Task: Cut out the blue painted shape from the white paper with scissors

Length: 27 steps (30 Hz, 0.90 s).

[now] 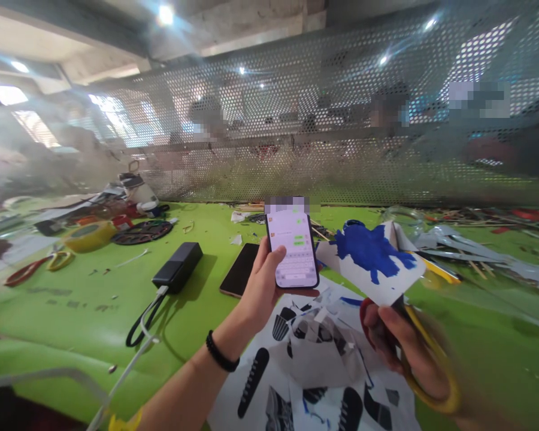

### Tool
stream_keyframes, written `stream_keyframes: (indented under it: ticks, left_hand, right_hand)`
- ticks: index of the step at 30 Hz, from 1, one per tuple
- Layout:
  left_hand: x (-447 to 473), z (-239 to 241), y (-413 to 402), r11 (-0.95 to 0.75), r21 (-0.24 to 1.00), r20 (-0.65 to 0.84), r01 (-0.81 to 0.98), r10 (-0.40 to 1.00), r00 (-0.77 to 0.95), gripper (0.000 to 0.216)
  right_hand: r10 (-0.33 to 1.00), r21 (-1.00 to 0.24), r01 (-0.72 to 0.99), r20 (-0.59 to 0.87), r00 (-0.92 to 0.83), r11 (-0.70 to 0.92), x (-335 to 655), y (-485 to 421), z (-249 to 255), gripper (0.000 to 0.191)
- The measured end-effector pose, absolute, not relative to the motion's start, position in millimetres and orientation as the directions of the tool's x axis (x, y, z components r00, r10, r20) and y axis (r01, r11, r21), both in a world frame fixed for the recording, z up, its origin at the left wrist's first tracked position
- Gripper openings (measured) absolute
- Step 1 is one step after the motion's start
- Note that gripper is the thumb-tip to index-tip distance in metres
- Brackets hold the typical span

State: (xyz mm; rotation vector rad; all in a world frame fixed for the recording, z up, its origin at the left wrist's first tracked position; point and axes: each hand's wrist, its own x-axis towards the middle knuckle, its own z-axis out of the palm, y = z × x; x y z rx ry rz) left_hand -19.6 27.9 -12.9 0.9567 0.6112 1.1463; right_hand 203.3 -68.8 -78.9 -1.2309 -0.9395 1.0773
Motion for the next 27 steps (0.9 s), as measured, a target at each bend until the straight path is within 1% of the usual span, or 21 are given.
stream_keyframes:
  ticks: [7,13,20,27]
  left_hand:
    - [-19.6,-17.3,30.8,0.131,0.869,0.054,-0.477,0.933,0.355,0.059]
    - [-23.6,-16.6,34.2,0.142,0.863,0.067,-0.485,0.919,0.388,0.060]
    - [-26.1,-8.5,29.2,0.134,0.846,0.095,-0.517,0.914,0.393,0.045]
    - [-24.8,-5.7,24.0,0.137,0.846,0.105,-0.515,0.905,0.413,0.053]
  right_hand:
    - [0.967,-0.998,-0.069,-0.017,0.254,0.001,202.3,-68.1,-77.7,0.062]
    - [0.970,-0.999,-0.043,-0.002,0.242,0.009,204.3,-66.2,-80.8,0.060]
    - [0.969,-0.998,-0.054,0.012,0.246,0.026,203.5,-65.0,-80.5,0.060]
    - [0.964,-0.997,-0.078,-0.007,0.267,0.014,201.1,-67.6,-75.2,0.058]
